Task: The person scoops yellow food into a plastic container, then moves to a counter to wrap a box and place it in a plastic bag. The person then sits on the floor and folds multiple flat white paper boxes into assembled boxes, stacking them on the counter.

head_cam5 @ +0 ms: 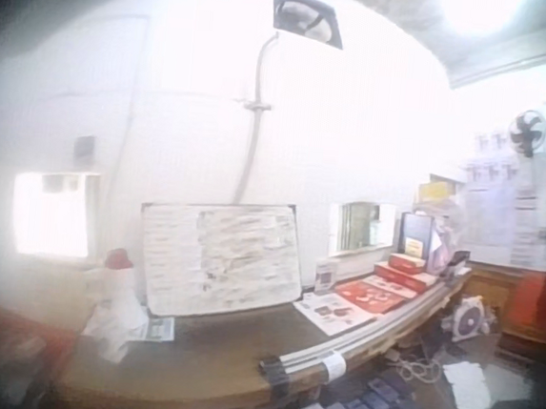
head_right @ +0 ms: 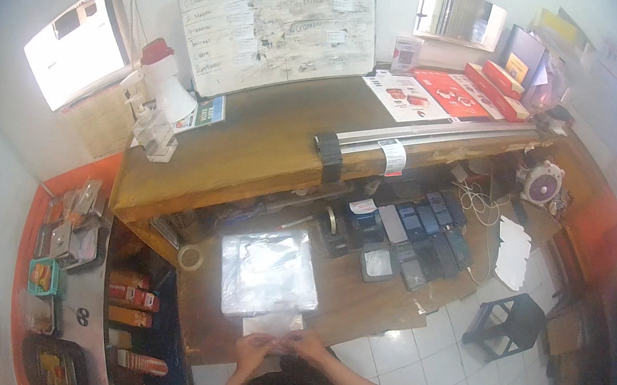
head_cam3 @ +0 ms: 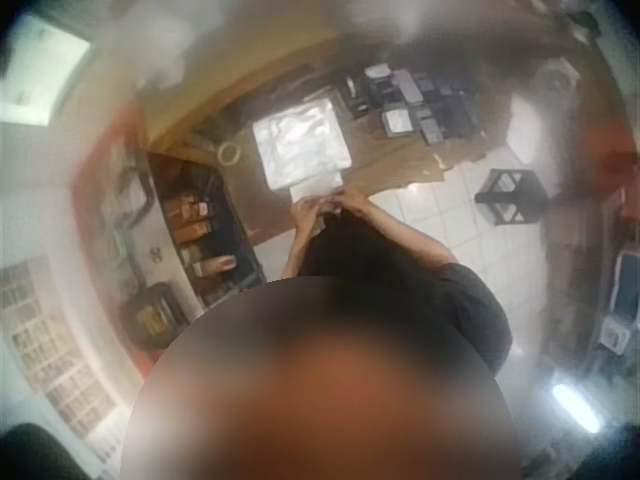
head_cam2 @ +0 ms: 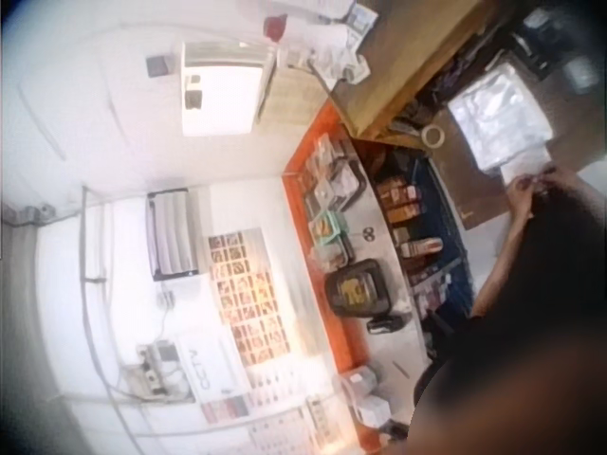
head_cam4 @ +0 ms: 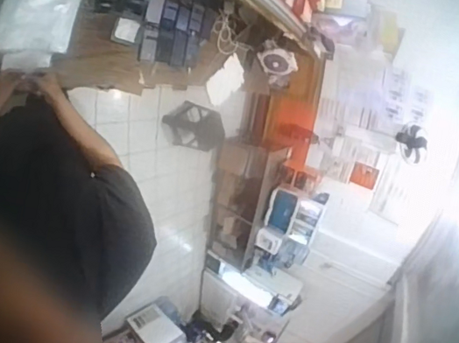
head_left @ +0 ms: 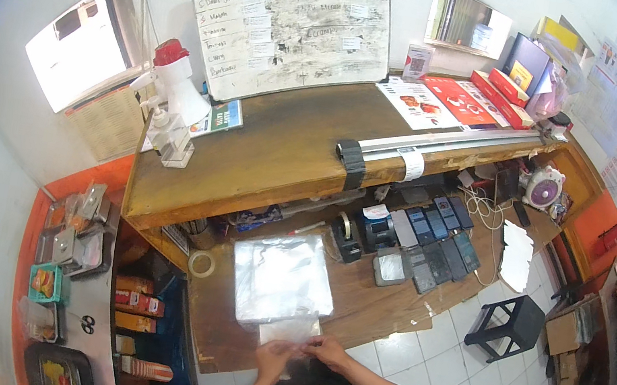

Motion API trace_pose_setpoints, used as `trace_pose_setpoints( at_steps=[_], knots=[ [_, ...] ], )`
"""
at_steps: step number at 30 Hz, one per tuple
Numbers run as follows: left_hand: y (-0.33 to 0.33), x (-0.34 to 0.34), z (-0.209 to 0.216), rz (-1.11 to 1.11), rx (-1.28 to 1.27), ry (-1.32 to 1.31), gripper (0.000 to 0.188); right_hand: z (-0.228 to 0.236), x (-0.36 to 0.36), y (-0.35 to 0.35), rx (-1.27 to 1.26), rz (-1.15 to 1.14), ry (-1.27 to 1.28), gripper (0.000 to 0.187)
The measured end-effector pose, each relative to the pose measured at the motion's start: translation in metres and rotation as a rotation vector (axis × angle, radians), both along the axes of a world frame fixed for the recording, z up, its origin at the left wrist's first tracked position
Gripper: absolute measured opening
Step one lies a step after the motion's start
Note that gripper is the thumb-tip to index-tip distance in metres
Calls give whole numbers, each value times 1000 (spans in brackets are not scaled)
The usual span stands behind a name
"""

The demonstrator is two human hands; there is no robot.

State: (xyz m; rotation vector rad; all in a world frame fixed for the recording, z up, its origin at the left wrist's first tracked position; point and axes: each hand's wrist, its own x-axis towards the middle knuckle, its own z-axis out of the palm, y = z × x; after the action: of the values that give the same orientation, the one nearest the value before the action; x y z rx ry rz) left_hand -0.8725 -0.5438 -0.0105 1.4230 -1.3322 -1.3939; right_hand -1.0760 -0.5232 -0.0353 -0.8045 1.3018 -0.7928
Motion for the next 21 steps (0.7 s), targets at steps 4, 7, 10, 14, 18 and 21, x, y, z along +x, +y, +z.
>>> trace_pose_setpoints(
  at_steps=[4, 7, 10, 14, 18, 21],
  knots=[
    [3, -1, -2, 50, 26, 98, 18, 1, 1, 2, 30, -36, -99, 18],
    [3, -4, 1, 39, -20, 63, 16, -6, -2, 4, 46, -38, -148, 17],
    [3, 3, -17, 19, 146, 292, 12, -8, 3, 1, 18, -16, -131, 16],
    [6, 0, 3, 6, 60, 263, 11, 3, 4, 0, 49, -32, -170, 14],
    [5, -5, 20, 13, 90, 275, 11, -2, 1, 0, 35, -24, -139, 11],
    [3, 1, 10, -16, 171, 357, 9, -9, 1, 0, 18, -18, -150, 10]
  ],
)
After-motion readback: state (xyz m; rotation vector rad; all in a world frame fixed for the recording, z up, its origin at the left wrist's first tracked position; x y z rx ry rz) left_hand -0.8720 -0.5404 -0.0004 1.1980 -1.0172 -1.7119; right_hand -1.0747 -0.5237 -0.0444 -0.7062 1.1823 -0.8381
